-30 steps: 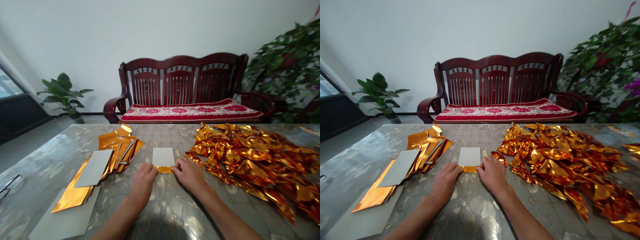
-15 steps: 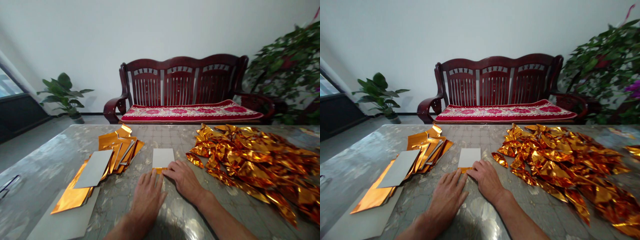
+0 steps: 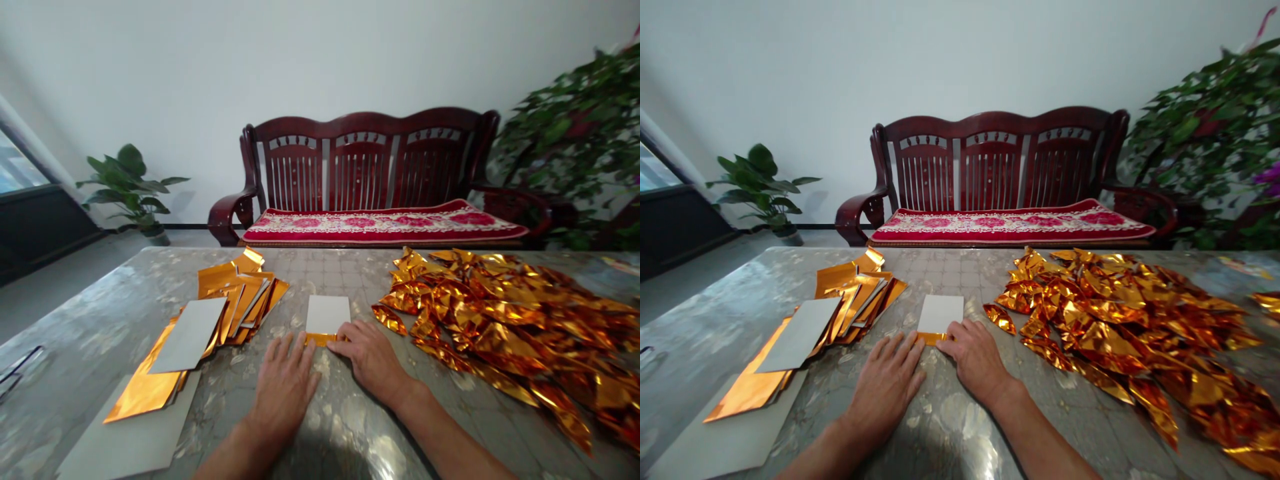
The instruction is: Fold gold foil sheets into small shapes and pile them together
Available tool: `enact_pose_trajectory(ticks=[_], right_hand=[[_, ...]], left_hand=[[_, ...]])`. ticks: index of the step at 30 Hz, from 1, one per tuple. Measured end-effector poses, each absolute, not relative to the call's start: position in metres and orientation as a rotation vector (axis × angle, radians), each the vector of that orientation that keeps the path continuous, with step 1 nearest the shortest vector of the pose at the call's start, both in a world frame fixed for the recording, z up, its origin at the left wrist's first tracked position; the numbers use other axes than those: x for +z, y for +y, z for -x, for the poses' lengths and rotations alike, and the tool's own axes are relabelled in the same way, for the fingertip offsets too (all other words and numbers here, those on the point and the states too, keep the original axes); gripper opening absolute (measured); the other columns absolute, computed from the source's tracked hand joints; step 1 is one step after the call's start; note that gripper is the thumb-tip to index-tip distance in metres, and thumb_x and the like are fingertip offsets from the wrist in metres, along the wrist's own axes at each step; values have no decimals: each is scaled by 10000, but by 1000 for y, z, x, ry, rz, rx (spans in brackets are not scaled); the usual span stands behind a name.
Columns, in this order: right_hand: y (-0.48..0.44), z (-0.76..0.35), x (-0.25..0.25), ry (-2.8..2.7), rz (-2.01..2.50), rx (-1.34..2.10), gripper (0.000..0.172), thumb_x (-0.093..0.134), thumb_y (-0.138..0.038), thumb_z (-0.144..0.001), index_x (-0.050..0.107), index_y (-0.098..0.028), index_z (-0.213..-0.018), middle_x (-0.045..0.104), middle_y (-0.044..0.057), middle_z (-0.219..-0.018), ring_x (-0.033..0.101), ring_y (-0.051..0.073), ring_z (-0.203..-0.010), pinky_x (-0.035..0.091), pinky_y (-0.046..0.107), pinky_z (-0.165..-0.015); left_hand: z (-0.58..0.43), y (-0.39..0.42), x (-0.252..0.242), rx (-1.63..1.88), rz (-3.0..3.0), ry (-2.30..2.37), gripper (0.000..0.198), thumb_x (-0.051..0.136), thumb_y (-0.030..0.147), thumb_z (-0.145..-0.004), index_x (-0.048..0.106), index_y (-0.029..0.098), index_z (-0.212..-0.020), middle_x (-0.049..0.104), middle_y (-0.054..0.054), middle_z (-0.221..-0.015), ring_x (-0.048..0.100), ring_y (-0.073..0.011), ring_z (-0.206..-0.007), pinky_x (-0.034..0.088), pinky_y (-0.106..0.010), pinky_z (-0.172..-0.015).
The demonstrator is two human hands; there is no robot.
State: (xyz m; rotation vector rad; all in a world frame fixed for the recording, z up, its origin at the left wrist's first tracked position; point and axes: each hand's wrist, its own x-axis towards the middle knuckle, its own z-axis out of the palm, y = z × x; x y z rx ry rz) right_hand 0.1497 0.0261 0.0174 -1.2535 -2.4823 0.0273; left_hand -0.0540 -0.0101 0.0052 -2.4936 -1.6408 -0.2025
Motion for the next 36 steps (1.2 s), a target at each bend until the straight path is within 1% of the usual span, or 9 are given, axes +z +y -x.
enact_pose_trajectory(ticks=[5,9,15,17,20,23,28,33,36], right_hand=[[25,-155,20,-2429,1289,23,263,531,-146,-934,747,-295,-943,648,16,-898,511,175,-893,319,322,-785],[23,-156,23,-2384,1361,31,262,537,-97,-881,741,-260,-861,654,16,-884,522,178,-900,334,324,-807],[23,-154,22,-2349,1455,-54,143,592,-267,-921,714,-248,-849,652,24,-898,536,198,-910,351,335,-798],[25,-154,19,-2362,1476,-102,132,609,-285,-923,704,-243,-843,654,19,-891,542,200,-897,353,336,-780],[28,-153,16,-2395,1476,-200,147,609,-261,-928,693,-226,-812,657,19,-857,551,205,-875,351,341,-765],[29,-149,15,-2426,1443,-318,158,608,-210,-923,683,-207,-784,654,30,-825,556,206,-845,348,345,-763],[29,-145,12,-2400,1423,-420,154,609,-150,-898,671,-192,-764,645,40,-788,547,194,-764,326,345,-725],[34,-145,3,-2243,1437,-406,156,631,-137,-851,650,-199,-708,623,19,-717,533,170,-709,301,330,-683],[36,-145,0,-2179,1473,-343,163,628,-149,-852,642,-203,-698,619,10,-711,528,158,-699,296,320,-672]], left_hand=[[58,-6,7,-238,2453,-1643,386,577,283,-912,598,242,-1295,588,-90,-1387,490,-328,-1305,355,-539,-1099],[58,1,8,-286,2493,-1573,315,532,210,-932,622,223,-1233,621,-86,-1327,510,-289,-1280,403,-487,-1070],[56,12,9,-329,2497,-1512,208,514,143,-936,666,191,-1069,678,-76,-1158,556,-268,-1186,439,-446,-1014],[56,15,9,-344,2500,-1515,186,523,150,-937,669,192,-1045,669,-73,-1170,556,-267,-1182,443,-441,-1003],[55,20,11,-326,2528,-1582,157,545,175,-934,676,203,-1016,674,-66,-1146,601,-253,-1088,473,-420,-940],[55,22,15,-290,2547,-1651,157,573,193,-922,679,223,-1033,691,-56,-1107,626,-245,-1019,482,-407,-901],[57,23,16,-332,2510,-1687,203,519,214,-949,673,244,-1079,689,-51,-1120,623,-257,-1031,467,-419,-902],[57,22,11,-600,2458,-1750,301,522,207,-944,575,245,-1237,653,-56,-1136,620,-229,-1017,476,-366,-876],[55,22,9,-755,2402,-1880,282,531,256,-945,548,207,-1222,656,-59,-1065,635,-215,-935,487,-336,-815]])
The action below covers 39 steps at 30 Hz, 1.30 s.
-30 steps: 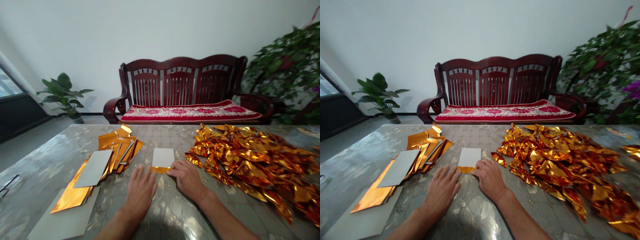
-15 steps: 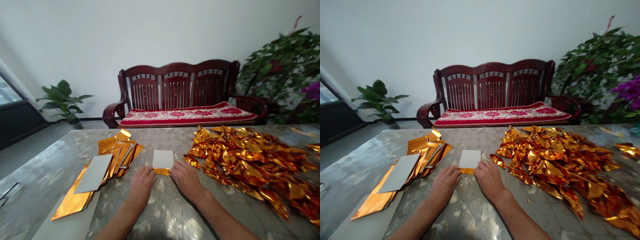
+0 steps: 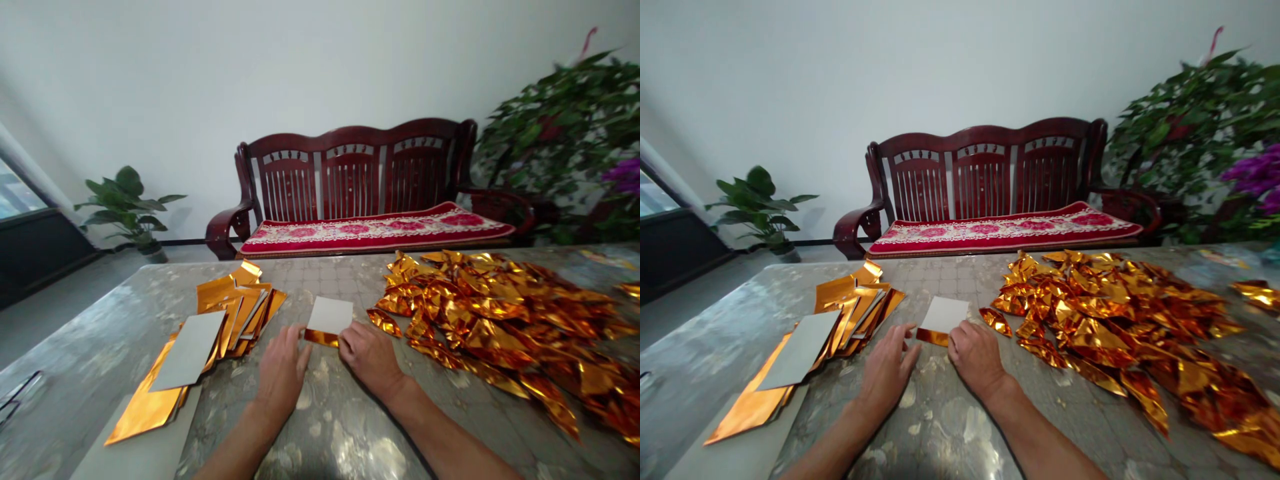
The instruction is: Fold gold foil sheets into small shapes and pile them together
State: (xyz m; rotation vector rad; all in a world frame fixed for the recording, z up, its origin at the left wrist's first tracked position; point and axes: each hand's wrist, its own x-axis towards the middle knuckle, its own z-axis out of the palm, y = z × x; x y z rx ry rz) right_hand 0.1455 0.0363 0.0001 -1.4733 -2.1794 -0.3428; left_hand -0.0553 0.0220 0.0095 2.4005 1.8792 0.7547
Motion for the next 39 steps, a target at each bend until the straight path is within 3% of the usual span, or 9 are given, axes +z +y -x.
enact_pose_trajectory(ticks=[6,12,19,25,30,32,34,36,39], right_hand=[[30,-141,10,-2275,1485,-267,78,645,-256,-885,672,-212,-826,656,35,-840,564,207,-843,321,329,-729],[29,-135,14,-2330,1582,-412,146,596,-108,-876,668,-184,-774,650,68,-781,577,214,-782,312,354,-709],[33,-137,5,-2141,1494,-413,155,632,-127,-831,645,-200,-695,632,35,-708,554,182,-693,310,336,-679],[21,-123,11,-2057,1175,-370,170,598,-157,-866,626,-208,-707,602,12,-676,525,160,-668,323,304,-661],[16,-120,17,-2103,936,-256,136,557,-185,-929,639,-209,-823,636,12,-737,559,156,-705,383,288,-673],[15,-125,19,-2032,908,-192,95,549,-178,-936,638,-210,-944,663,26,-836,590,162,-780,431,287,-723],[15,-129,20,-1939,915,-180,182,575,-196,-919,609,-204,-1098,666,56,-964,603,185,-895,469,313,-799],[14,-132,20,-1877,940,-216,383,637,-260,-881,546,-194,-1247,640,92,-1083,586,223,-1002,483,365,-866],[11,-134,21,-1883,977,-263,578,707,-309,-819,489,-194,-1342,605,111,-1161,550,259,-1075,472,421,-912]], left_hand=[[55,26,12,665,-2372,1993,195,521,263,-940,587,188,-1108,655,-69,-1009,620,-247,-982,450,-362,-858],[56,23,14,560,-2414,2003,130,519,272,-934,629,209,-964,635,-52,-964,590,-245,-948,416,-365,-843],[48,18,18,574,-2425,1858,263,423,306,-985,658,219,-906,652,-46,-917,597,-233,-927,410,-356,-854],[43,17,15,668,-2243,1785,327,355,281,-1002,665,198,-1060,698,-68,-947,645,-204,-896,427,-288,-750],[44,21,10,760,-2073,1886,443,305,247,-1015,670,174,-774,653,-45,-689,613,-175,-676,396,-270,-628],[48,21,15,878,-2163,1954,409,343,250,-1008,666,174,-769,652,-53,-712,606,-187,-697,404,-288,-656],[54,19,24,972,-2441,1946,307,418,236,-978,678,177,-826,663,-74,-806,602,-220,-808,419,-327,-752],[59,16,33,1015,-2677,1906,195,502,215,-935,691,186,-897,666,-81,-867,577,-249,-900,406,-379,-865],[60,14,40,959,-2813,1937,179,556,202,-906,694,229,-1017,660,-65,-886,542,-263,-927,370,-428,-948]])
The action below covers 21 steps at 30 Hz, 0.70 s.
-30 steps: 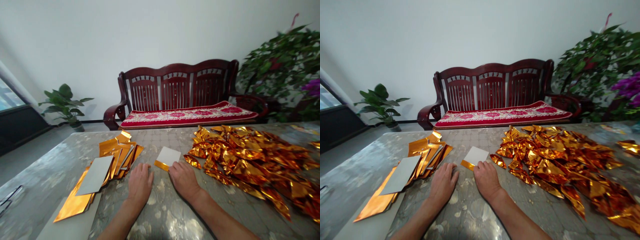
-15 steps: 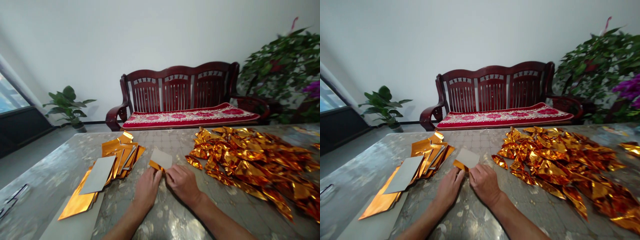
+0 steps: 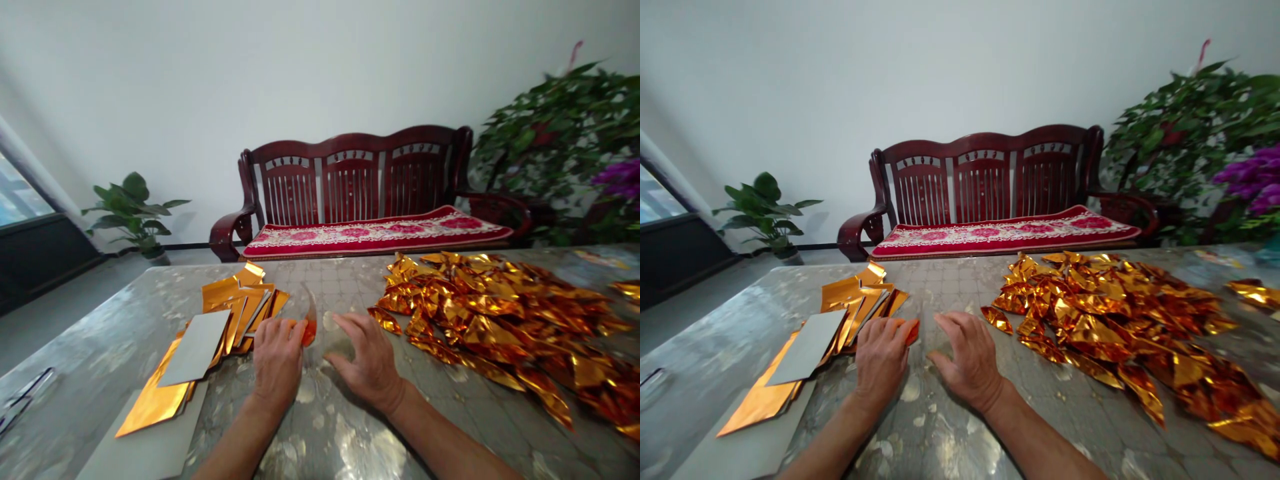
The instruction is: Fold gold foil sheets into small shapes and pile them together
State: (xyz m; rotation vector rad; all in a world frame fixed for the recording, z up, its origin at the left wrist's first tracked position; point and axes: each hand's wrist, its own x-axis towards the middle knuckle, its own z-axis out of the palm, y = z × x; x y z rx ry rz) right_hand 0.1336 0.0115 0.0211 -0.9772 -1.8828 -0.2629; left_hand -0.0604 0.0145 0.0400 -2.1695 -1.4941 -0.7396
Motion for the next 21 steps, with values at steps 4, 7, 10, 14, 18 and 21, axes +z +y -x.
enact_pose_trajectory(ticks=[4,7,10,14,18,21], right_hand=[[11,-133,24,-1993,1020,-285,404,694,-279,-841,597,-230,-1230,629,80,-1121,540,246,-1039,437,404,-908],[12,-134,25,-2060,1138,-270,166,625,-271,-907,685,-249,-1060,660,57,-1018,530,222,-973,411,362,-866],[16,-136,23,-2133,1202,-249,131,592,-303,-938,714,-256,-947,673,42,-910,521,208,-915,386,338,-820],[23,-140,16,-2159,1265,-184,155,586,-297,-945,696,-233,-857,671,31,-823,530,198,-855,365,321,-774],[29,-143,11,-2092,1415,-13,134,588,-260,-942,678,-209,-857,668,28,-836,558,183,-841,378,292,-760],[33,-144,10,-2103,1392,98,67,625,-236,-915,686,-213,-902,689,14,-871,573,174,-865,385,283,-783]], left_hand=[[53,14,34,-550,2202,-1510,168,533,212,-913,698,241,-917,624,-68,-838,510,-262,-883,341,-449,-975],[49,13,30,-479,2279,-1506,190,506,228,-928,688,241,-873,615,-73,-842,500,-259,-885,342,-436,-945],[49,13,27,-484,2378,-1517,203,494,244,-942,695,250,-914,633,-74,-886,511,-253,-895,365,-402,-861],[55,19,21,-622,2518,-1582,227,487,286,-965,712,257,-952,670,-53,-910,556,-220,-913,401,-340,-841],[63,30,11,-844,2595,-1774,210,528,293,-951,729,237,-936,719,-39,-928,620,-201,-931,447,-304,-842],[65,36,6,-924,2629,-1901,196,558,276,-929,746,223,-921,748,-37,-955,654,-202,-938,463,-308,-855]])
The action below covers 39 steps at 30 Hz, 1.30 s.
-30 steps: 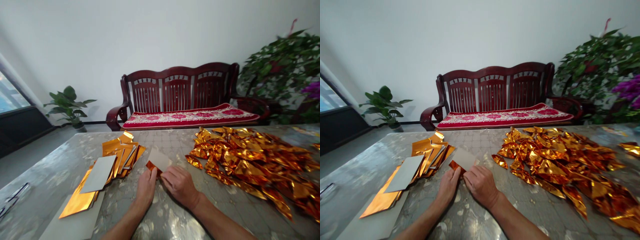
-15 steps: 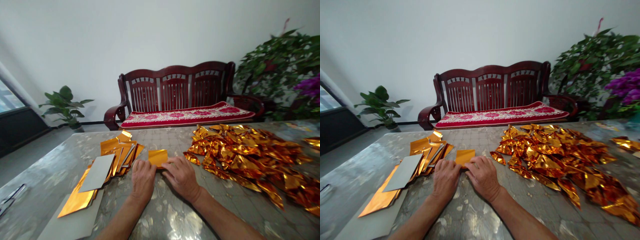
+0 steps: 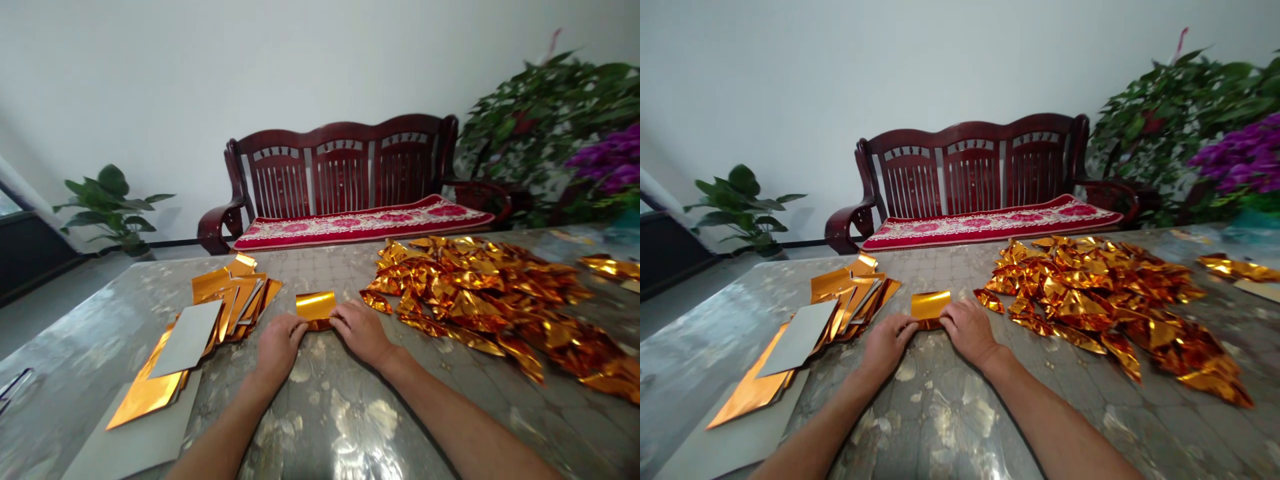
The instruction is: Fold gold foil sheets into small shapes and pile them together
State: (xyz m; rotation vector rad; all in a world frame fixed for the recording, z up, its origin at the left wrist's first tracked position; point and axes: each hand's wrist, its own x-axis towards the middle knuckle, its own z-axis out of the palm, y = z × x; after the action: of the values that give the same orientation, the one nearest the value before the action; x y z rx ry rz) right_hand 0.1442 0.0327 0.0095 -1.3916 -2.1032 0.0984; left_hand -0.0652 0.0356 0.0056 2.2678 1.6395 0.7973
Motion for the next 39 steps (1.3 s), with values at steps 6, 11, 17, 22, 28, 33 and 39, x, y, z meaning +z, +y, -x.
enact_pose_trajectory(ticks=[6,11,17,22,28,33,39], right_hand=[[36,-145,9,-2128,1368,180,50,651,-215,-893,695,-212,-870,697,-1,-830,566,164,-840,368,274,-744],[37,-144,11,-2129,1445,204,63,641,-219,-895,703,-221,-881,697,-2,-834,571,163,-823,356,266,-707],[40,-142,14,-2162,1468,208,87,619,-235,-911,705,-227,-910,716,2,-865,583,167,-841,361,268,-716],[42,-143,13,-2157,1472,243,84,633,-252,-898,712,-226,-883,726,-4,-869,592,165,-840,363,266,-713],[42,-143,10,-2156,1465,240,70,645,-242,-888,713,-230,-875,730,-12,-866,588,162,-836,362,270,-719],[42,-144,10,-2163,1453,229,73,638,-239,-893,710,-228,-889,728,-5,-890,589,166,-850,365,276,-733],[41,-143,10,-2185,1479,206,66,640,-231,-889,705,-220,-896,729,2,-905,586,179,-866,360,284,-743]], left_hand=[[65,37,9,811,-2113,1584,217,561,302,-910,757,215,-879,770,-20,-900,686,-185,-848,470,-276,-785],[62,36,14,748,-2091,1653,250,535,333,-915,752,216,-871,765,-24,-857,679,-195,-815,449,-273,-749],[58,33,20,594,-2115,1803,238,515,320,-922,729,226,-879,746,-39,-823,662,-195,-782,377,-264,-666],[59,31,22,535,-2120,1801,220,523,304,-905,700,204,-822,716,-22,-779,623,-155,-721,327,-241,-622],[61,31,25,490,-2088,1804,217,535,301,-883,690,200,-769,693,-1,-742,597,-137,-672,289,-242,-579],[60,32,25,422,-2132,1857,231,519,325,-903,693,197,-822,706,-24,-788,601,-145,-694,288,-241,-581],[59,29,27,360,-2199,1921,253,490,367,-925,691,221,-876,716,-43,-816,635,-180,-743,320,-249,-612]])
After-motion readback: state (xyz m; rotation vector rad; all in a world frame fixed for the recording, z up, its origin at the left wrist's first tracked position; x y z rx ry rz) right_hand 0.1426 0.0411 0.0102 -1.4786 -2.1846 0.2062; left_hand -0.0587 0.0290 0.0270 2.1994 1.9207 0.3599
